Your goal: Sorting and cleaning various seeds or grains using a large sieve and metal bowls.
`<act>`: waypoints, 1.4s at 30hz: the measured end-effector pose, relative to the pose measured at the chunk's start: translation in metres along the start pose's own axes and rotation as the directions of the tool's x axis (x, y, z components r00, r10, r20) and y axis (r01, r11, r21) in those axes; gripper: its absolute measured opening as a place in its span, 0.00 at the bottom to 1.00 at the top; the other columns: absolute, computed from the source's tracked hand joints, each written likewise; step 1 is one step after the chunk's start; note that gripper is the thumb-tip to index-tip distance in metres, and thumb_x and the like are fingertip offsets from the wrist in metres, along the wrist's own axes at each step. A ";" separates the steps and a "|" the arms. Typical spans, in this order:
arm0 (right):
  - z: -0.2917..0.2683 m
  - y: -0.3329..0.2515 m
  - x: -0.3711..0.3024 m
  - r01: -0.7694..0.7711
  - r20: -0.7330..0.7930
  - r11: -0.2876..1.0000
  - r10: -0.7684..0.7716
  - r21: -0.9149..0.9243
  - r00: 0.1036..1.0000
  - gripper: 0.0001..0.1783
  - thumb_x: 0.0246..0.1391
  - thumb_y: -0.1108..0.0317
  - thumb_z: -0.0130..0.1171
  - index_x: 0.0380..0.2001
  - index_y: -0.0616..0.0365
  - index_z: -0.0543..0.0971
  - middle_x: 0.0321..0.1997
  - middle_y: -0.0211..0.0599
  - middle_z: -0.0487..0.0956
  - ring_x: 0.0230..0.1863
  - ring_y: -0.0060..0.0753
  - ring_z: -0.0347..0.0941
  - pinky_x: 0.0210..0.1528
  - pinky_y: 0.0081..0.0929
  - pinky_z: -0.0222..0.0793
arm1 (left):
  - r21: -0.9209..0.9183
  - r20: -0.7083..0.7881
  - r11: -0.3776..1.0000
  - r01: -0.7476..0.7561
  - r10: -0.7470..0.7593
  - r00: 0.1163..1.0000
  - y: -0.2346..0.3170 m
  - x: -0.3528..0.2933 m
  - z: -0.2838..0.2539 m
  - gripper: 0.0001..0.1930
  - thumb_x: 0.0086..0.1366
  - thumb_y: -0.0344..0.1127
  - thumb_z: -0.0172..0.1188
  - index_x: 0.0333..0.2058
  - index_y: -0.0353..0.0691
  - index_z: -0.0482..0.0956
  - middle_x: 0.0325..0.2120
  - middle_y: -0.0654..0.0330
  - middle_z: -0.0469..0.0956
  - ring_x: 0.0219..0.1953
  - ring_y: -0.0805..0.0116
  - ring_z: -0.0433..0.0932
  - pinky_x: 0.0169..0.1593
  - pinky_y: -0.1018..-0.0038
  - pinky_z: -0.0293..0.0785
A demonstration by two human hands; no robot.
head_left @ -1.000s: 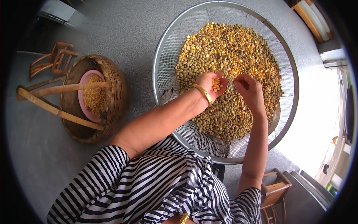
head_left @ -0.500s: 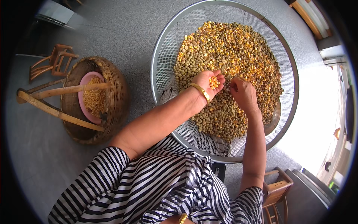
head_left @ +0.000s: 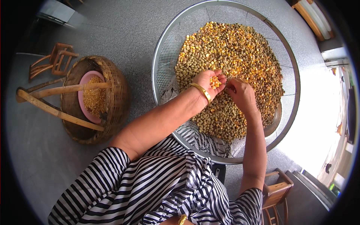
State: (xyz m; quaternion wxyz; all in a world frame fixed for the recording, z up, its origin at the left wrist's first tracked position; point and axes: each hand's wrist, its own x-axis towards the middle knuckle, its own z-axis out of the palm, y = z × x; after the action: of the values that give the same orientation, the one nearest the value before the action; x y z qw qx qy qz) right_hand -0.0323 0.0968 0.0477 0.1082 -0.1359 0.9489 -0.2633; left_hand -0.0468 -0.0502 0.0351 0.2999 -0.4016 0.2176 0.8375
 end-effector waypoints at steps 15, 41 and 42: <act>0.005 -0.001 -0.001 -0.011 0.041 0.994 0.016 -0.111 0.999 0.05 0.37 0.69 0.53 0.21 0.56 0.70 0.23 0.35 0.72 0.23 0.37 0.69 0.24 0.29 0.65 | -0.069 -0.042 0.997 -0.038 0.035 0.999 0.004 -0.002 0.002 0.07 0.57 0.32 0.42 0.30 0.39 0.69 0.24 0.60 0.70 0.27 0.70 0.69 0.34 0.74 0.66; 0.012 -0.012 0.004 0.026 -0.074 0.997 -0.020 0.073 0.997 0.04 0.39 0.72 0.53 0.23 0.57 0.71 0.23 0.36 0.72 0.23 0.37 0.70 0.25 0.29 0.64 | -0.126 -0.052 0.987 -0.095 0.089 0.995 0.011 -0.007 0.004 0.09 0.56 0.30 0.40 0.32 0.33 0.68 0.28 0.56 0.68 0.30 0.68 0.68 0.36 0.74 0.68; 0.009 -0.011 0.005 0.027 -0.072 0.997 -0.021 0.074 0.997 0.04 0.39 0.72 0.53 0.23 0.57 0.71 0.23 0.36 0.72 0.23 0.37 0.70 0.25 0.29 0.64 | -0.119 -0.047 0.988 -0.095 0.090 0.995 0.012 -0.009 0.004 0.09 0.57 0.30 0.40 0.32 0.33 0.68 0.28 0.56 0.68 0.30 0.68 0.68 0.36 0.74 0.68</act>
State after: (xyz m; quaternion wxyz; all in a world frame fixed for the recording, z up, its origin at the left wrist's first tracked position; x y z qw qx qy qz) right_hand -0.0320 0.0823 0.0453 0.0763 -0.1338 0.9400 -0.3045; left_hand -0.0526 -0.0591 0.0458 0.2312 -0.4256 0.1911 0.8537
